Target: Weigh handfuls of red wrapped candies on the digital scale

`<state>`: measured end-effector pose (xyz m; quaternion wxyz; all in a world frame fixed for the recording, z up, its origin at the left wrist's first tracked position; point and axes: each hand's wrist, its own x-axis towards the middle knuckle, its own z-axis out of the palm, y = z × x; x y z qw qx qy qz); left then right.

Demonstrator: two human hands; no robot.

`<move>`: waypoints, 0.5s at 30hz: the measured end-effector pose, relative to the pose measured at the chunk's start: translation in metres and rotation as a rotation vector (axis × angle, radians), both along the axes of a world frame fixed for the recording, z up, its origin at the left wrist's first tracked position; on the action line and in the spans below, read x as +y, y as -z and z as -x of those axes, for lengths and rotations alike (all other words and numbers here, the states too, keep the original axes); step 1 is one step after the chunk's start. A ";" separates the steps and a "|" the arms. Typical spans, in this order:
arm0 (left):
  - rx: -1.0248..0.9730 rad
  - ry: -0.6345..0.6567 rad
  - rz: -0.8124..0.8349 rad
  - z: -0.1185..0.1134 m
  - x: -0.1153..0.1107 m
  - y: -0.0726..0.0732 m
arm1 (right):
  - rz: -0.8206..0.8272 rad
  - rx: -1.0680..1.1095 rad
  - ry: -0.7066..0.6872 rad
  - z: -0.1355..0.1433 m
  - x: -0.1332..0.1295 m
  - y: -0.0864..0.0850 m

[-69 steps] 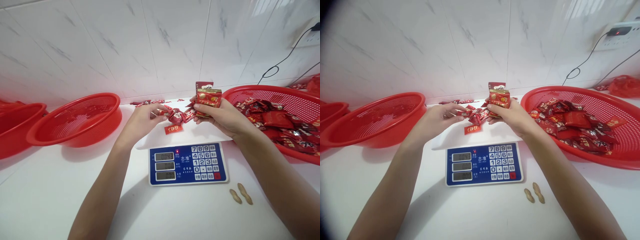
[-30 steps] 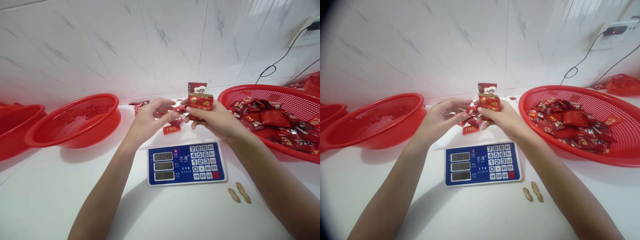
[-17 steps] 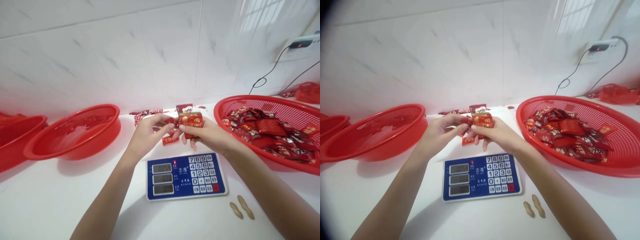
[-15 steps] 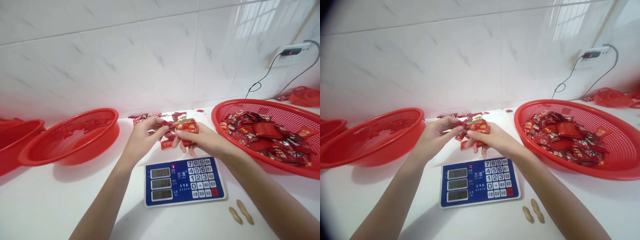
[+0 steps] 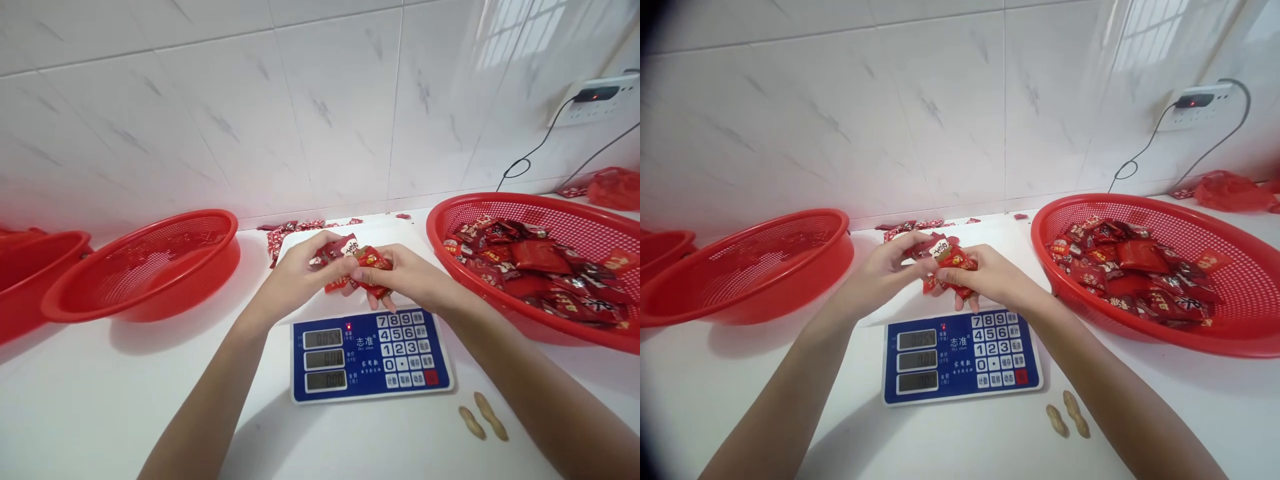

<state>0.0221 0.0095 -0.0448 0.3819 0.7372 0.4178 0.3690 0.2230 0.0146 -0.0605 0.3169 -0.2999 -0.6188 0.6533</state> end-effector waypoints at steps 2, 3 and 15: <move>0.045 -0.046 -0.060 -0.001 0.001 0.001 | -0.014 -0.042 0.054 0.001 -0.003 -0.003; 0.036 -0.076 -0.092 -0.001 0.001 0.000 | -0.019 -0.060 0.100 0.001 -0.005 -0.005; -0.187 -0.284 -0.197 0.001 0.003 -0.002 | -0.263 -0.150 0.496 -0.002 0.007 0.006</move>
